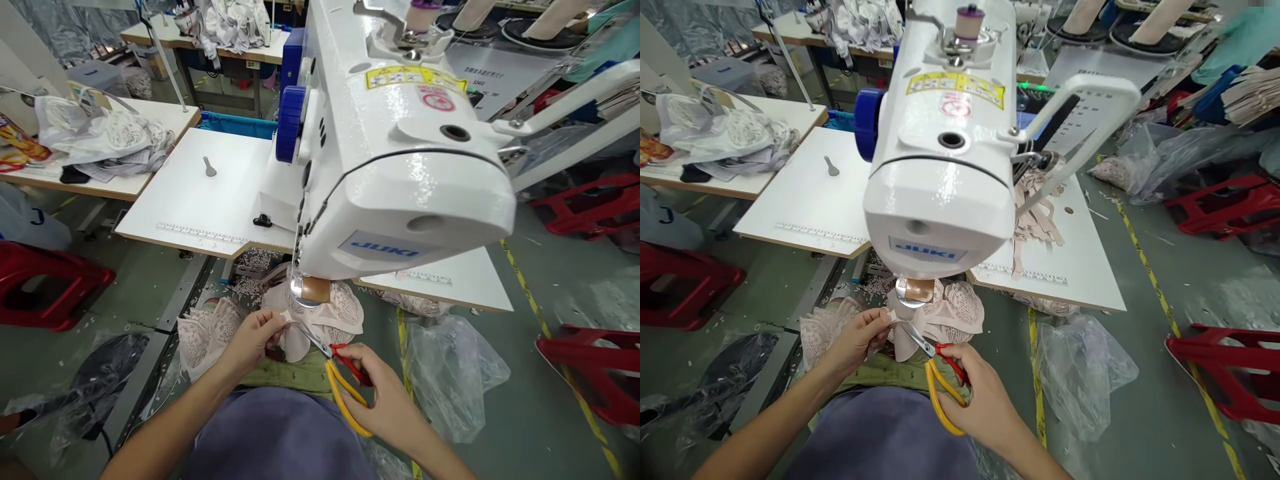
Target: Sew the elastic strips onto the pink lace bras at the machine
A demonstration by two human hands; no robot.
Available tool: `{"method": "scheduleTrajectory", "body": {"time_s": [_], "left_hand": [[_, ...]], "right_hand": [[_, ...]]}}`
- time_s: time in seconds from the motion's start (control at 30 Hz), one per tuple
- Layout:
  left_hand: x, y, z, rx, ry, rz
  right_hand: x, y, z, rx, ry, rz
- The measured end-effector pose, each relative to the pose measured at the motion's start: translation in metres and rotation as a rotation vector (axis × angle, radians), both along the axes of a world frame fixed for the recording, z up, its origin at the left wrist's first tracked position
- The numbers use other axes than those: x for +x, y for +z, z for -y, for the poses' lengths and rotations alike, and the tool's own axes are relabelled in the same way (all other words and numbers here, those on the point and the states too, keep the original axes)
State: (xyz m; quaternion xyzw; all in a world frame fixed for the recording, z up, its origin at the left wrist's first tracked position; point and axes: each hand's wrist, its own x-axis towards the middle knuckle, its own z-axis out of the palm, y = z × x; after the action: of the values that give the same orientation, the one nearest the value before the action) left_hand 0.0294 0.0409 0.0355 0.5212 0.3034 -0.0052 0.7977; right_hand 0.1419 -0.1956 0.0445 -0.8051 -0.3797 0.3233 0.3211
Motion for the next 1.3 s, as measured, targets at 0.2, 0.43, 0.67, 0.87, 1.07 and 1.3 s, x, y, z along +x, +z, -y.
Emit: {"method": "scheduleTrajectory", "body": {"time_s": [0.2,0.43,0.67,0.87,1.07,1.3], "left_hand": [[-0.002,0.006,0.002,0.116,0.029,-0.012],[-0.005,0.012,-0.001,0.259,0.012,-0.046],[-0.006,0.006,-0.001,0.301,0.021,-0.028],[-0.006,0.000,0.006,0.239,0.083,0.004],[-0.004,0.000,0.009,0.081,0.132,0.026],[0.004,0.023,0.010,-0.032,-0.061,0.007]], "right_hand": [[-0.007,0.002,-0.025,0.029,0.015,-0.004],[-0.003,0.000,-0.043,0.016,-0.004,-0.002],[0.000,0.001,-0.041,0.004,-0.052,-0.104],[-0.003,-0.010,-0.021,-0.005,-0.106,-0.083],[0.072,-0.006,0.000,-0.086,-0.236,0.230],[0.113,0.024,-0.032,0.160,-0.178,0.813]]}}
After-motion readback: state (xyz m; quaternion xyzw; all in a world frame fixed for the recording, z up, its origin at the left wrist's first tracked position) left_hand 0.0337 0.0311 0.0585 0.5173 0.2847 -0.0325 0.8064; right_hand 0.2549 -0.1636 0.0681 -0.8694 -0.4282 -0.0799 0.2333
